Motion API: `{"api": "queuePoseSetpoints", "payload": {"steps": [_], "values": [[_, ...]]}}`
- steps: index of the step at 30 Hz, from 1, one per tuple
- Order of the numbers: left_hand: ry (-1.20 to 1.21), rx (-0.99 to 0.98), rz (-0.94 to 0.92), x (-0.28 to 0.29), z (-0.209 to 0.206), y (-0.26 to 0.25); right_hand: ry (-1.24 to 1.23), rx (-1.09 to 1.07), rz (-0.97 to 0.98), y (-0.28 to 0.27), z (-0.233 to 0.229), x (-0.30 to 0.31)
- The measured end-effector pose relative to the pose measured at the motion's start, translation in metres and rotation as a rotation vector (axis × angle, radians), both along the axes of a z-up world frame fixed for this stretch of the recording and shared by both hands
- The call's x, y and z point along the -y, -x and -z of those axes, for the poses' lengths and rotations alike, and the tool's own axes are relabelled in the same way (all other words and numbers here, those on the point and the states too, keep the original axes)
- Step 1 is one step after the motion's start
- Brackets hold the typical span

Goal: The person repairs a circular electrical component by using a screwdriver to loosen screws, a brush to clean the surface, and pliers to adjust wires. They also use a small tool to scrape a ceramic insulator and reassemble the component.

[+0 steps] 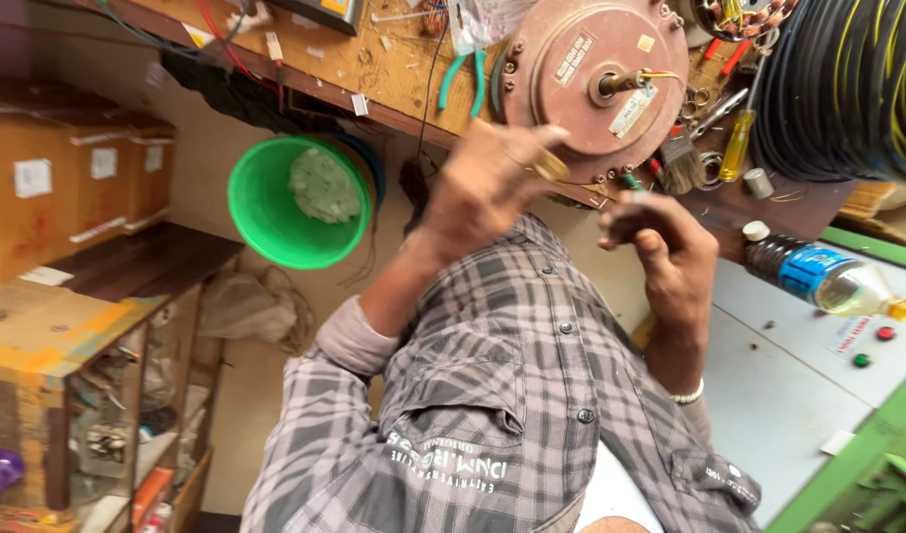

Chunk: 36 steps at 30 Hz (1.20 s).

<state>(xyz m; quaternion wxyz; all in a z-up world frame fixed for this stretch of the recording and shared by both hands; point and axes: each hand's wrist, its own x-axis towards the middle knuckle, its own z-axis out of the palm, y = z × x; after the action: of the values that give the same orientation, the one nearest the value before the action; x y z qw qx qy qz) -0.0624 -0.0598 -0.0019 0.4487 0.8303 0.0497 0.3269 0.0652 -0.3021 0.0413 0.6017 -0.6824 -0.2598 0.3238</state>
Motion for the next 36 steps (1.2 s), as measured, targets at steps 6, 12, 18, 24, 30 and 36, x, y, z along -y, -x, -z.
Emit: {"api": "queuePoseSetpoints", "payload": {"steps": [6, 12, 18, 24, 30, 36], "values": [[-0.12, -0.083, 0.093, 0.057, -0.031, -0.03, 0.034, 0.112, 0.105, 0.004, 0.014, -0.016], [0.368, -0.037, 0.034, 0.044, -0.031, -0.036, -0.272, -0.287, 0.273, -0.017, 0.061, 0.019], [0.215, -0.145, 0.009, -0.005, -0.033, -0.077, -0.389, -0.671, 0.452, -0.049, 0.093, 0.052], [0.055, -0.121, 0.101, -0.007, -0.041, -0.107, -0.566, -0.785, 0.426, -0.064, 0.11, 0.071], [0.022, -0.171, 0.004, -0.001, -0.053, -0.112, -0.811, -0.943, 0.334, -0.063, 0.125, 0.056], [0.233, -0.181, -0.001, 0.008, -0.056, -0.108, -0.764, -0.895, 0.38, -0.052, 0.115, 0.032]]}}
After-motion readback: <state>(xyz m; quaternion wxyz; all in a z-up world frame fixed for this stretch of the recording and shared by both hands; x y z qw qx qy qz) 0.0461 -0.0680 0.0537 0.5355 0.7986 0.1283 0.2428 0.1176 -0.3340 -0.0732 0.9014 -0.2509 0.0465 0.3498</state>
